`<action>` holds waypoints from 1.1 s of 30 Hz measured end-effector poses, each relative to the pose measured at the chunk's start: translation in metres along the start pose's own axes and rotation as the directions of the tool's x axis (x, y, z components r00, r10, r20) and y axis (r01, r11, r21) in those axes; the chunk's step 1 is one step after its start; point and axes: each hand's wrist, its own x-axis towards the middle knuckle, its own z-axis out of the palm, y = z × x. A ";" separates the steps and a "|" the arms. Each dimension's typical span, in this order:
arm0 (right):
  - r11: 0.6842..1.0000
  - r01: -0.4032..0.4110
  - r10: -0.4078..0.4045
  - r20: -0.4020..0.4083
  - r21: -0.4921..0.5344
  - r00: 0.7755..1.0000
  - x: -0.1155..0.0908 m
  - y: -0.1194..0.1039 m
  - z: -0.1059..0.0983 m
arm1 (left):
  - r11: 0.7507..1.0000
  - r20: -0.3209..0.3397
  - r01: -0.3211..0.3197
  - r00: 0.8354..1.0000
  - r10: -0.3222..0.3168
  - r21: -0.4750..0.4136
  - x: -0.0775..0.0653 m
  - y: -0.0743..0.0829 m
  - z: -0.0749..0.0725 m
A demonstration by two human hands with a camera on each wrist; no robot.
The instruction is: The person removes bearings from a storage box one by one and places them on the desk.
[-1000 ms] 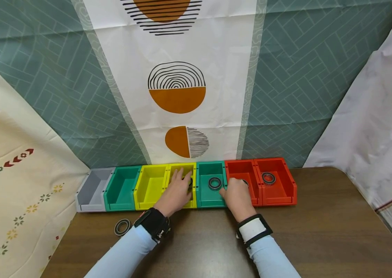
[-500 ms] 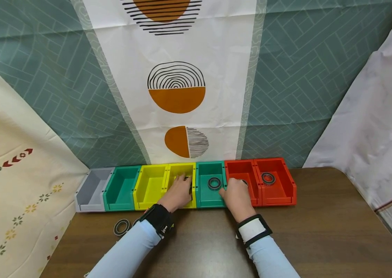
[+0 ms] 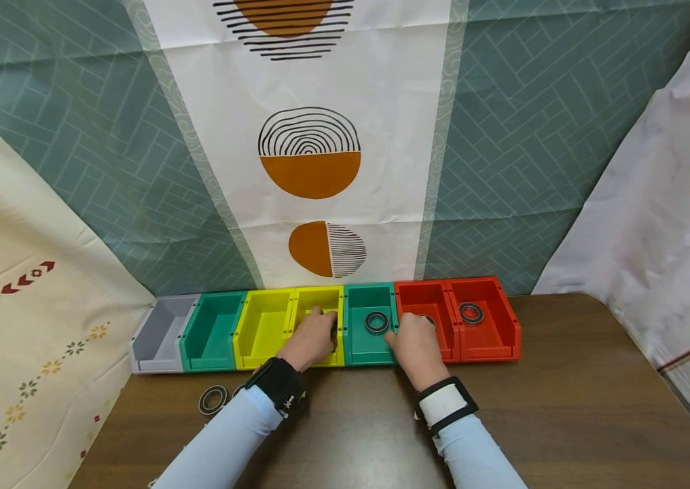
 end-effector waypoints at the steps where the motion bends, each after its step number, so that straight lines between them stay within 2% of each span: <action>1: 1.000 0.002 -0.002 0.000 0.001 1.000 0.000 0.000 0.000 | 1.000 -0.002 -0.001 1.000 0.001 0.001 0.000 0.000 0.000; 7: 1.000 0.012 -0.012 -0.009 -0.001 1.000 -0.001 0.001 0.000 | 1.000 0.004 -0.005 1.000 0.005 0.018 -0.002 0.001 -0.003; 14: 1.000 0.022 -0.022 -0.011 -0.003 1.000 -0.001 0.001 -0.001 | 0.994 0.038 -0.003 0.999 -0.001 0.113 -0.002 0.002 -0.003; 17: 1.000 0.021 -0.022 -0.013 -0.005 1.000 -0.001 0.001 0.000 | 0.992 0.048 0.008 0.999 -0.014 0.123 -0.003 0.003 -0.004; 25: 0.999 0.036 -0.037 -0.025 -0.007 0.999 -0.001 0.001 0.000 | 0.974 0.002 -0.029 1.000 0.029 0.227 -0.009 0.004 -0.007; 29: 1.000 0.024 -0.024 -0.014 -0.005 1.000 -0.002 0.002 0.000 | 0.980 -0.019 -0.032 0.999 0.037 0.196 -0.010 0.003 -0.006; 33: 1.000 0.026 -0.026 -0.019 -0.005 0.999 -0.002 0.001 0.000 | 0.990 -0.075 -0.039 0.996 0.049 0.136 -0.010 0.001 -0.003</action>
